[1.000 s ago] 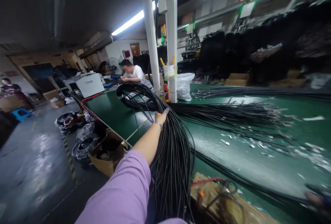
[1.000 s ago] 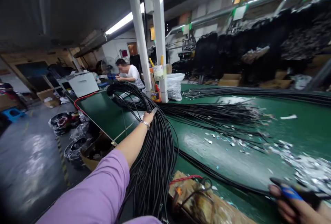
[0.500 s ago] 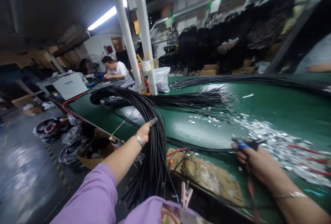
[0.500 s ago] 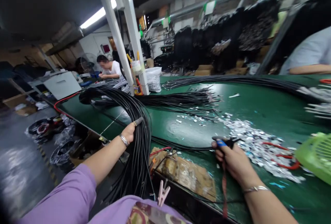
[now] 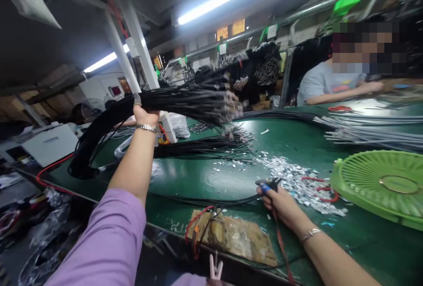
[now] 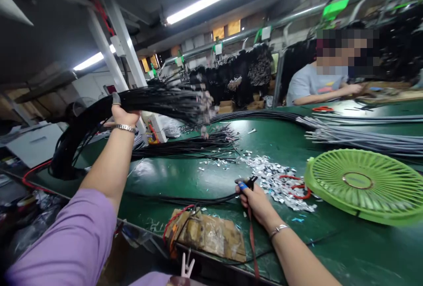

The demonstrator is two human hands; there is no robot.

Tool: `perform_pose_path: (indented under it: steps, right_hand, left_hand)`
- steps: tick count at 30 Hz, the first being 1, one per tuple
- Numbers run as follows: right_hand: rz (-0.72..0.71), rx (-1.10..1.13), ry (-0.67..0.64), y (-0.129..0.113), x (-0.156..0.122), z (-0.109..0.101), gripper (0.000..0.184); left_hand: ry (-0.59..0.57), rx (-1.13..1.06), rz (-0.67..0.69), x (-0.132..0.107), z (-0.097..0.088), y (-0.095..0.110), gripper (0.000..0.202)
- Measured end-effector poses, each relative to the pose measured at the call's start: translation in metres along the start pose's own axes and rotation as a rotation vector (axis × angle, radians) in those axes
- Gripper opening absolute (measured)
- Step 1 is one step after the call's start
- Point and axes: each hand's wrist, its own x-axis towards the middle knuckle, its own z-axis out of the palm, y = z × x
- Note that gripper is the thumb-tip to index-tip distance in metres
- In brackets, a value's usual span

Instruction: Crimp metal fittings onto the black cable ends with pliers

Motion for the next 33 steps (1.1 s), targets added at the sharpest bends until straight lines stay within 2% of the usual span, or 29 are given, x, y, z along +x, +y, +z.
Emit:
perform_pose_path:
  steps: [2, 3, 5, 7, 10, 11, 13, 15, 18, 19, 21, 22, 23, 25, 27, 28, 30, 33]
  right_hand:
    - [-0.005, 0.039, 0.015, -0.001, 0.000, 0.001, 0.034]
    - [-0.010, 0.058, 0.017, -0.002, -0.001, 0.002, 0.034]
    - [-0.018, 0.088, 0.013, -0.004, -0.001, 0.003, 0.035]
    - [-0.022, 0.110, 0.012, -0.005, -0.002, 0.003, 0.035]
    - [-0.024, 0.135, 0.018, -0.005, 0.000, 0.002, 0.033]
    - [-0.025, 0.139, 0.019, -0.005, 0.000, 0.002, 0.033]
    - [-0.024, 0.139, 0.020, -0.003, 0.002, 0.000, 0.031]
    - [-0.020, 0.136, 0.025, -0.002, 0.003, -0.001, 0.029]
    - [-0.012, 0.134, 0.031, 0.000, 0.004, -0.002, 0.030]
    - [-0.011, 0.134, 0.031, 0.000, 0.004, -0.002, 0.030]
    - [-0.013, 0.134, 0.029, -0.001, 0.004, -0.002, 0.031]
    - [-0.016, 0.132, 0.030, -0.001, 0.003, -0.002, 0.031]
    - [-0.018, 0.129, 0.032, -0.001, 0.003, -0.002, 0.030]
    - [-0.014, 0.118, 0.028, -0.002, 0.002, -0.002, 0.029]
    - [0.001, 0.097, 0.019, -0.002, 0.001, -0.003, 0.029]
    - [0.011, 0.085, 0.014, -0.001, 0.001, -0.004, 0.031]
    - [0.025, 0.062, 0.009, -0.001, 0.000, -0.006, 0.033]
    - [0.026, 0.045, 0.009, -0.003, -0.001, -0.008, 0.034]
  left_hand:
    - [0.039, 0.080, -0.071, 0.010, 0.000, -0.022, 0.049]
    - [0.082, 0.201, -0.187, 0.006, -0.007, -0.038, 0.051]
    - [0.093, 0.546, -0.621, -0.015, -0.029, -0.076, 0.060]
    - [0.053, 0.639, -0.814, -0.047, -0.057, -0.113, 0.067]
    - [-0.038, 0.667, -0.978, -0.092, -0.088, -0.149, 0.071]
    - [-0.102, 0.659, -1.030, -0.103, -0.093, -0.154, 0.069]
    - [-0.314, 0.637, -1.099, -0.118, -0.099, -0.153, 0.064]
    - [-0.491, 0.652, -1.041, -0.129, -0.101, -0.137, 0.059]
    - [-0.608, 0.871, -0.657, -0.146, -0.117, -0.093, 0.053]
    - [-0.606, 1.020, -0.461, -0.153, -0.127, -0.076, 0.052]
    - [-0.519, 1.397, -0.041, -0.168, -0.157, -0.042, 0.048]
    - [-0.460, 1.580, 0.124, -0.176, -0.176, -0.027, 0.049]
    - [-0.405, 1.746, 0.229, -0.182, -0.195, -0.015, 0.052]
    - [-0.254, 2.018, 0.281, -0.192, -0.232, 0.000, 0.060]
    - [-0.147, 2.203, 0.199, -0.196, -0.260, 0.004, 0.067]
    - [-0.131, 2.262, 0.127, -0.195, -0.269, 0.003, 0.067]
    - [-0.128, 2.330, 0.015, -0.188, -0.277, -0.002, 0.063]
    - [-0.182, 2.390, -0.088, -0.168, -0.276, -0.010, 0.061]
